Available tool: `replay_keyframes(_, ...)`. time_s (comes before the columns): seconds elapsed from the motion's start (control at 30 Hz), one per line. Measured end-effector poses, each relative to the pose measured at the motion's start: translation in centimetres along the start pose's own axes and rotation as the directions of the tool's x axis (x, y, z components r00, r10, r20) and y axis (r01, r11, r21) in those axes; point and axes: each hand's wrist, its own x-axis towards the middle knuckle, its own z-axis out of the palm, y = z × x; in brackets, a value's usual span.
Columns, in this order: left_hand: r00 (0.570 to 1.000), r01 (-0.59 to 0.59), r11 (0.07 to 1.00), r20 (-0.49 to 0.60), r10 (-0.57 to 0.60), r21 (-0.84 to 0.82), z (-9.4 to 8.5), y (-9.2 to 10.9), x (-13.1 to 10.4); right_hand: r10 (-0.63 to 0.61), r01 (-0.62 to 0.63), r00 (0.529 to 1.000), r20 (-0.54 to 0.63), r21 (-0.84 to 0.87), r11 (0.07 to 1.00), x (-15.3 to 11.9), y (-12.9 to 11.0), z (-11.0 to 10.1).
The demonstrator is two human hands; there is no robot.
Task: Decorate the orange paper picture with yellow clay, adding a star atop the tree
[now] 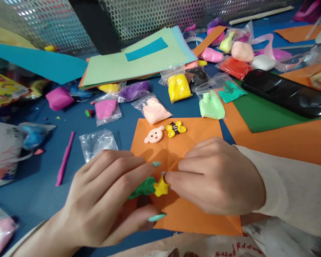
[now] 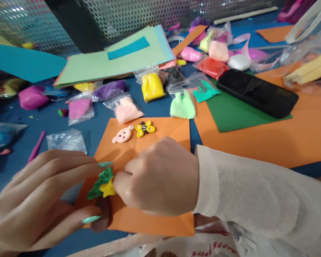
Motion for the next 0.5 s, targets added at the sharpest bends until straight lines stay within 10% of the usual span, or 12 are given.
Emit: replay_keyframes(0.5,0.982,0.163,0.965,-0.057,-0.178,-0.204,0.4,1.6,0.6,0.034,-0.063,0.974,-0.224,-0.122,0.990,0.0,0.0,0.3)
